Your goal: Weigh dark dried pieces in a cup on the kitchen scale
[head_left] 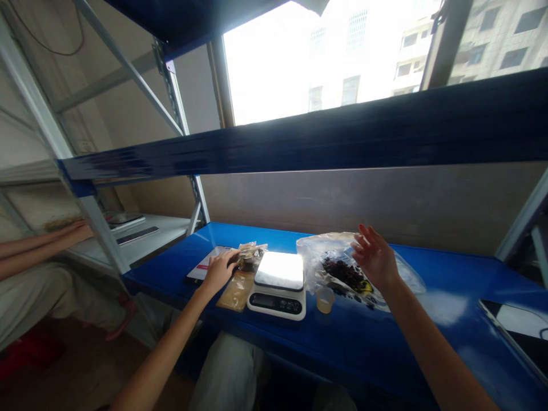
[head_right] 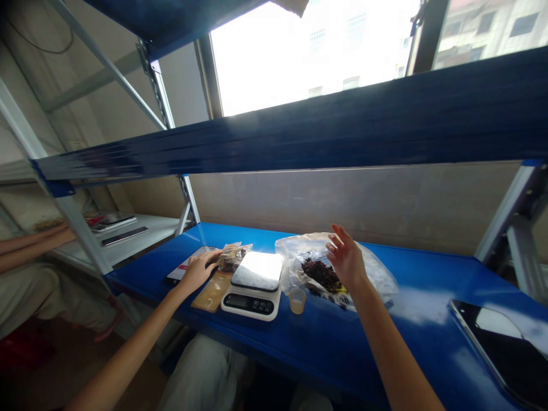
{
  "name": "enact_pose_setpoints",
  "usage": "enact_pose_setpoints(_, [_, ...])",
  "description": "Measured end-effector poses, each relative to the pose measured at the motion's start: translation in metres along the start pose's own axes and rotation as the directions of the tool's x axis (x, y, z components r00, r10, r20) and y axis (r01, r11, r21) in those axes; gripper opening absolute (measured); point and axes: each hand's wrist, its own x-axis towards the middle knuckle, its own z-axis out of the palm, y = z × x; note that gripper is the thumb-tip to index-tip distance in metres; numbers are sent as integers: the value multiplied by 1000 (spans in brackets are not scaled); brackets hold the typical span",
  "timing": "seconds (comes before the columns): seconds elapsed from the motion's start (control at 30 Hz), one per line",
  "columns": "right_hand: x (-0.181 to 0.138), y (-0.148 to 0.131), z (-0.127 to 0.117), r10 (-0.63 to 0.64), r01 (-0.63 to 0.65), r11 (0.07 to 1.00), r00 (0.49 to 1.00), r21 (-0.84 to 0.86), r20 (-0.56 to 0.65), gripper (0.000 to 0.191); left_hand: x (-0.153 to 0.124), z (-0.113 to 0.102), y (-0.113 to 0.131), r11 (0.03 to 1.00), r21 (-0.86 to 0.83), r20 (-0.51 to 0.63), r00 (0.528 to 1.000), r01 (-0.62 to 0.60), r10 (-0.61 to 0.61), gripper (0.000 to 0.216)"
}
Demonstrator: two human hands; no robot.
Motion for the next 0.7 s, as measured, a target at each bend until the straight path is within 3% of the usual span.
enact_pose_setpoints(0.17, [-1,0,3,6,-6,1000,1000,17,-26,34,5,-3,-1,990,-104,-166,980,94,-110,37])
enact_pose_setpoints(0.27, [-1,2,3,9,-9,1000,1000,10,-12,34,8,-12,11,934,-324,-277,929,151,-246,41])
enact_pose_setpoints(0.33, [-1,4,2,11,-11,1000,1000,-21,10,32,7,-17,28,839,-531,-288,906,120,-312,44])
enact_pose_setpoints(0.43, [-2,10,2,1,1,996,1000,-88,26,27,3,-22,65,628,-774,-193,914,83,-358,47])
enact_pose_setpoints(0.53, [-8,14,7,-14,25,979,998,-204,55,27,-3,-21,109,480,-874,-105,935,76,-339,43])
enact_pose_setpoints(0.63, [-16,16,14,18,36,921,991,-387,134,31,-5,-16,147,489,-872,-50,988,30,-149,43])
enact_pose_setpoints(0.7, [-20,16,18,45,60,897,973,-438,225,37,-2,-12,168,474,-881,-28,997,11,-75,43])
